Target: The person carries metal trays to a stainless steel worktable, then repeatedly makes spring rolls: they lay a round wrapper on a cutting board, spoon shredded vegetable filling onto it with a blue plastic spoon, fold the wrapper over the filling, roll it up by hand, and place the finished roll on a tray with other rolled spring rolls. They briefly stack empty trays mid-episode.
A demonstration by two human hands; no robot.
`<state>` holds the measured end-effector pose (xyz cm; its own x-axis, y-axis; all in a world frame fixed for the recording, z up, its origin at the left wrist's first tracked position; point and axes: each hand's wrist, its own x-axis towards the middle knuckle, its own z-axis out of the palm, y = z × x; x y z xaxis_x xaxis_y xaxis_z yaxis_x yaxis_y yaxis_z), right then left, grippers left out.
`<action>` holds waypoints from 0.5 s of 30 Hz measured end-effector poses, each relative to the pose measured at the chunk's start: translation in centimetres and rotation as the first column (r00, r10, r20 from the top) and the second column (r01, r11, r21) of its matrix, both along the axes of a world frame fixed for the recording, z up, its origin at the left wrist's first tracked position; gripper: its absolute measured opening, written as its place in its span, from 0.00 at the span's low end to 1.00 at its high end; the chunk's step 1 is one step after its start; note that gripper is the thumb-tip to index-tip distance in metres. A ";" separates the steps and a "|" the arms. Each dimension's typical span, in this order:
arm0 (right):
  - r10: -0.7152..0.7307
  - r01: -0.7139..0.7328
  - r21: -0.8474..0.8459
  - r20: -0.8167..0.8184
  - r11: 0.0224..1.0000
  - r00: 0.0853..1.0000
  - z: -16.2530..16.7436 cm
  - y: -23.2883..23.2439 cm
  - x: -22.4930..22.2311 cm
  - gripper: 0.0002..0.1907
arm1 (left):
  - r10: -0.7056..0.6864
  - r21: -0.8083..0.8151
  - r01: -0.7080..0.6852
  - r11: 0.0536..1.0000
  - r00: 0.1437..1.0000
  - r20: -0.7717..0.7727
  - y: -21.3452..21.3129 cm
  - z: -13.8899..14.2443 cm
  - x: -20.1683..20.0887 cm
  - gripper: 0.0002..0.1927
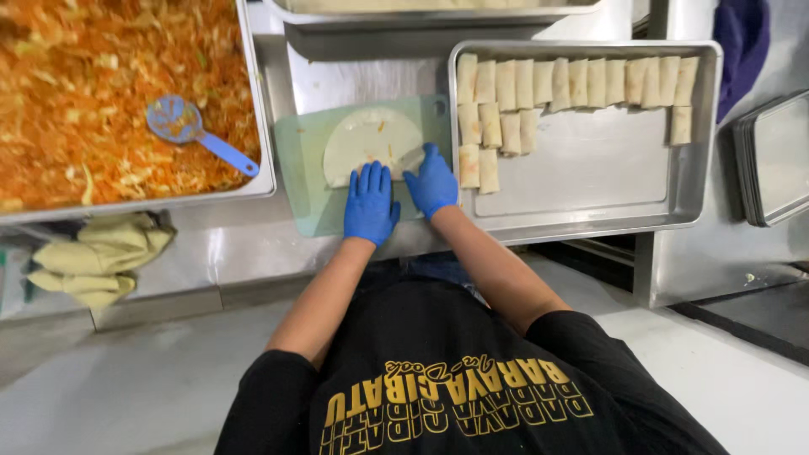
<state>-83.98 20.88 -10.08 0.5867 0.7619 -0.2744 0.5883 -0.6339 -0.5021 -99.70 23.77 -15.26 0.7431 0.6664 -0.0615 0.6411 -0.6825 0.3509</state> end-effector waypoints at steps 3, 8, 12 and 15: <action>0.222 -0.229 0.025 0.164 0.973 0.961 1.7 -0.4 -0.8 0.32 | 0.005 0.021 -0.006 1.000 0.999 0.047 0.5 0.0 0.1 0.41; 0.522 -0.592 0.071 0.398 0.803 0.755 1.7 -0.9 -1.4 0.31 | 0.017 0.054 -0.021 0.998 0.998 0.063 1.2 -0.2 -0.2 0.41; 0.597 -0.638 -0.035 0.396 0.769 0.698 0.6 -1.8 -0.5 0.37 | 0.019 0.011 -0.020 1.000 1.000 0.004 1.3 0.2 0.3 0.42; 0.551 -0.600 -0.023 0.424 0.800 0.718 0.3 -2.3 -0.6 0.41 | 0.031 -0.049 -0.031 0.998 0.999 0.016 1.4 0.4 0.3 0.39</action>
<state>-84.57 18.61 -9.79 0.0609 0.9980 -0.0166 0.9797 -0.0630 -0.1903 -99.35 25.20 -14.84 0.7233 0.6856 -0.0821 0.6553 -0.6441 0.3947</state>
